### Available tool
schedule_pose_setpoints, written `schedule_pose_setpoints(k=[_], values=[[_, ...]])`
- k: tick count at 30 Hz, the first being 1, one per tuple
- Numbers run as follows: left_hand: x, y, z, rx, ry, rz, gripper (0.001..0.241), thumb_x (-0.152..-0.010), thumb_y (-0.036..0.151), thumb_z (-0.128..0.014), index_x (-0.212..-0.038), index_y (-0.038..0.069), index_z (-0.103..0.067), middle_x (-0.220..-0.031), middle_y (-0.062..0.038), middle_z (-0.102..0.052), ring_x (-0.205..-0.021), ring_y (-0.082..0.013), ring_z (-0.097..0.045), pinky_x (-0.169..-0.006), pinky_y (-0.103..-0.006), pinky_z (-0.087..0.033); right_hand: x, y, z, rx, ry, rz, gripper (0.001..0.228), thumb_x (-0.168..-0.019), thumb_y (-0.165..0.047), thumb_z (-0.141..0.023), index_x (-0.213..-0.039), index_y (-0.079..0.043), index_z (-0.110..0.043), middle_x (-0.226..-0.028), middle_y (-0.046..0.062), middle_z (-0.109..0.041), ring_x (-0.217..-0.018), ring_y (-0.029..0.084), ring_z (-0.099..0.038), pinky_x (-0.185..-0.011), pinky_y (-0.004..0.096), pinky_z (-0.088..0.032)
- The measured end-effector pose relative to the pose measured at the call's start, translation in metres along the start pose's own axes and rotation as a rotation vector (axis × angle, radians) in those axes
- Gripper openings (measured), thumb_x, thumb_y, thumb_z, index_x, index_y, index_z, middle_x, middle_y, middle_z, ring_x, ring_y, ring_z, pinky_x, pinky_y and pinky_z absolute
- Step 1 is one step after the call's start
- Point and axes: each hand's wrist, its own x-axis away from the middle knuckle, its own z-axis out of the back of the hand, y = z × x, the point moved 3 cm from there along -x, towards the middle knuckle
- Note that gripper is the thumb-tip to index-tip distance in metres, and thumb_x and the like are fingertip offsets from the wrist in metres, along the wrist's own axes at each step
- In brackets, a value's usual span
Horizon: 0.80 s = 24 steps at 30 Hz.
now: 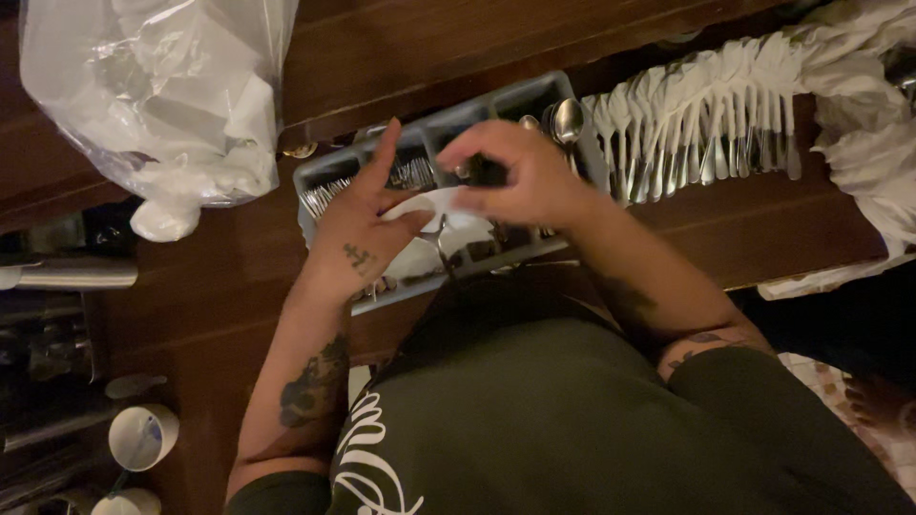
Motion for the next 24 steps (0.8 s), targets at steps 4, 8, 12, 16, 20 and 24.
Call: schedule_pose_setpoints(k=[4,8,12,16,20,24], values=[[0.000,-0.008,-0.001,0.046,-0.020,-0.063,0.092,-0.089,0.016,-0.071,-0.166,0.024,-0.021,-0.110,-0.010,-0.082,-0.097,-0.0099,-0.071,-0.088,-0.0258,-0.054,0.015,0.022,-0.017,0.129,-0.073,-0.049,0.023,-0.086,-0.018,-0.085,-0.102,-0.008,-0.070,-0.100,0.008,-0.071,-0.094,0.021,-0.069,-0.083,0.035,-0.054],[-0.002,-0.018,0.006,-0.039,0.006,-0.071,0.095,-0.087,0.015,-0.075,-0.164,0.023,-0.021,-0.106,-0.013,-0.081,-0.096,-0.0108,-0.073,-0.087,-0.0253,-0.054,0.044,0.084,-0.033,-0.720,0.157,-0.448,0.028,-0.099,-0.012,-0.085,-0.116,-0.002,-0.066,-0.108,0.016,-0.068,-0.099,0.025,-0.064,-0.095,0.042,-0.052],[-0.006,-0.024,0.006,0.031,-0.002,-0.122,0.092,-0.090,0.012,-0.074,-0.165,0.020,-0.020,-0.106,-0.012,-0.081,-0.097,-0.0113,-0.073,-0.087,-0.0250,-0.054,0.067,0.086,-0.067,-0.666,-0.002,-0.392,0.064,-0.092,-0.016,-0.078,-0.150,-0.017,-0.051,-0.148,0.013,-0.055,-0.134,0.023,-0.053,-0.114,0.038,-0.045],[-0.010,-0.030,0.006,0.014,-0.004,-0.025,0.092,-0.089,0.011,-0.072,-0.164,0.022,-0.021,-0.103,-0.012,-0.080,-0.091,-0.0125,-0.073,-0.082,-0.0258,-0.055,0.073,0.068,-0.080,-0.322,-0.031,-0.030,0.063,-0.098,-0.015,-0.078,-0.152,-0.013,-0.047,-0.153,0.019,-0.051,-0.137,0.029,-0.052,-0.116,0.040,-0.043],[-0.010,-0.032,0.005,0.062,-0.004,-0.092,0.091,-0.090,0.008,-0.072,-0.165,0.022,-0.023,-0.108,-0.014,-0.079,-0.101,-0.0145,-0.072,-0.088,-0.0261,-0.055,0.073,0.077,-0.081,0.271,-0.047,-0.113,0.024,-0.094,-0.008,-0.073,-0.112,-0.020,-0.062,-0.093,0.010,-0.070,-0.094,0.031,-0.067,-0.088,0.044,-0.052],[-0.012,-0.034,0.006,0.002,0.012,-0.091,0.089,-0.091,0.007,-0.070,-0.165,0.022,-0.022,-0.113,-0.013,-0.079,-0.110,-0.0153,-0.075,-0.091,-0.0271,-0.055,0.070,0.064,-0.079,0.507,-0.062,0.020,0.066,-0.078,-0.007,-0.075,-0.142,-0.016,-0.060,-0.081,0.010,-0.063,-0.080,0.034,-0.060,-0.074,0.047,-0.050]])
